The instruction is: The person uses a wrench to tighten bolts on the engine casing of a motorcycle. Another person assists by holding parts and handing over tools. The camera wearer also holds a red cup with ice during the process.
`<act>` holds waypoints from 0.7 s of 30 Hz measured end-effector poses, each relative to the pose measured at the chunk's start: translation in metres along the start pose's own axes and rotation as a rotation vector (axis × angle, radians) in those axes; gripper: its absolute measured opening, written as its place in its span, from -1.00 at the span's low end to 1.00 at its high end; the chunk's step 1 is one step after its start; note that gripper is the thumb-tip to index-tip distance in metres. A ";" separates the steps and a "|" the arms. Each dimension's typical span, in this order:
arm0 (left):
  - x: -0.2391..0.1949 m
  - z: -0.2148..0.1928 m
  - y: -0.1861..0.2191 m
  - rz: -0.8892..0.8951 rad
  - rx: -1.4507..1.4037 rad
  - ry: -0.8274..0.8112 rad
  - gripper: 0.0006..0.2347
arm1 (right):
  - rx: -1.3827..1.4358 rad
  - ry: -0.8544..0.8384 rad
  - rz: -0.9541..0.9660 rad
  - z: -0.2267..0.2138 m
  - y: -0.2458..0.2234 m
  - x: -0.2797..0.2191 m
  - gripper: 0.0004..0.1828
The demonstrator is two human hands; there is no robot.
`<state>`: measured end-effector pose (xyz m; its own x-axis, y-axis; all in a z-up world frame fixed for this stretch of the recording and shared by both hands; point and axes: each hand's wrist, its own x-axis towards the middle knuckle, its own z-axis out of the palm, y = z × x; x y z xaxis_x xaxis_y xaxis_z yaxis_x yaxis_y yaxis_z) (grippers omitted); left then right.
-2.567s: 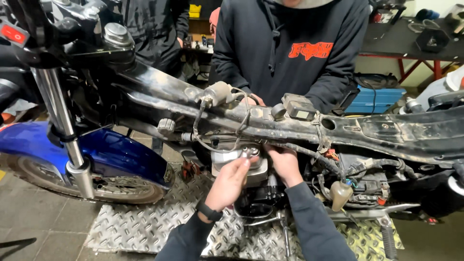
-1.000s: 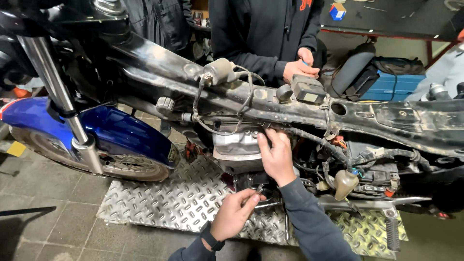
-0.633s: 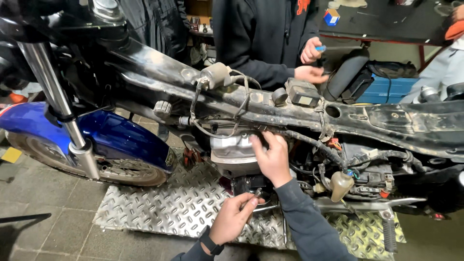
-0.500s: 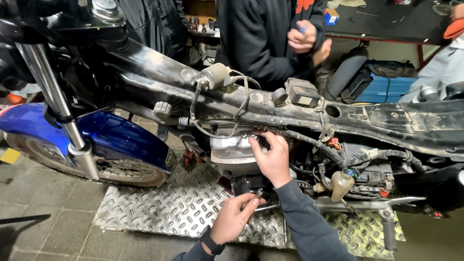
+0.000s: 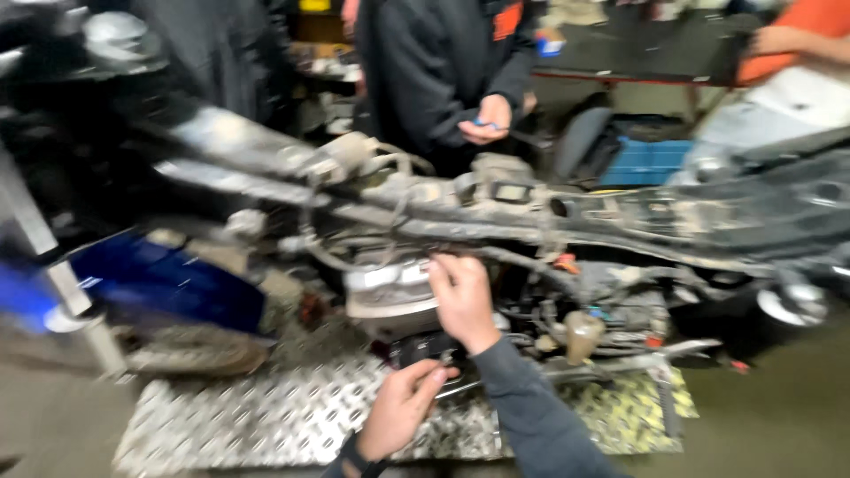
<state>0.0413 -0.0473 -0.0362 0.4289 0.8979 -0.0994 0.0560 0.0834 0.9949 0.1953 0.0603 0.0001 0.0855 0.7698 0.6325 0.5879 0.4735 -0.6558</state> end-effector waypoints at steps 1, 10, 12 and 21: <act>0.002 0.001 -0.017 0.017 -0.007 -0.043 -0.72 | -0.039 0.025 0.002 -0.003 -0.010 0.002 -0.78; 0.030 -0.007 -0.072 -0.118 0.000 -0.036 -0.71 | -0.018 -0.002 0.048 -0.007 -0.015 0.001 -0.71; 0.036 -0.009 -0.085 -0.141 -0.086 -0.001 -0.73 | -0.002 -0.074 0.089 -0.009 -0.015 0.000 -0.72; 0.056 -0.016 -0.174 -0.052 -0.192 0.123 -0.77 | -0.017 -0.085 0.052 0.000 0.002 -0.008 -0.69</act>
<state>0.0412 -0.0051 -0.2147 0.3164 0.9351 -0.1596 -0.1022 0.2009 0.9743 0.1959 0.0552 -0.0068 0.0483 0.8270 0.5601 0.5985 0.4250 -0.6791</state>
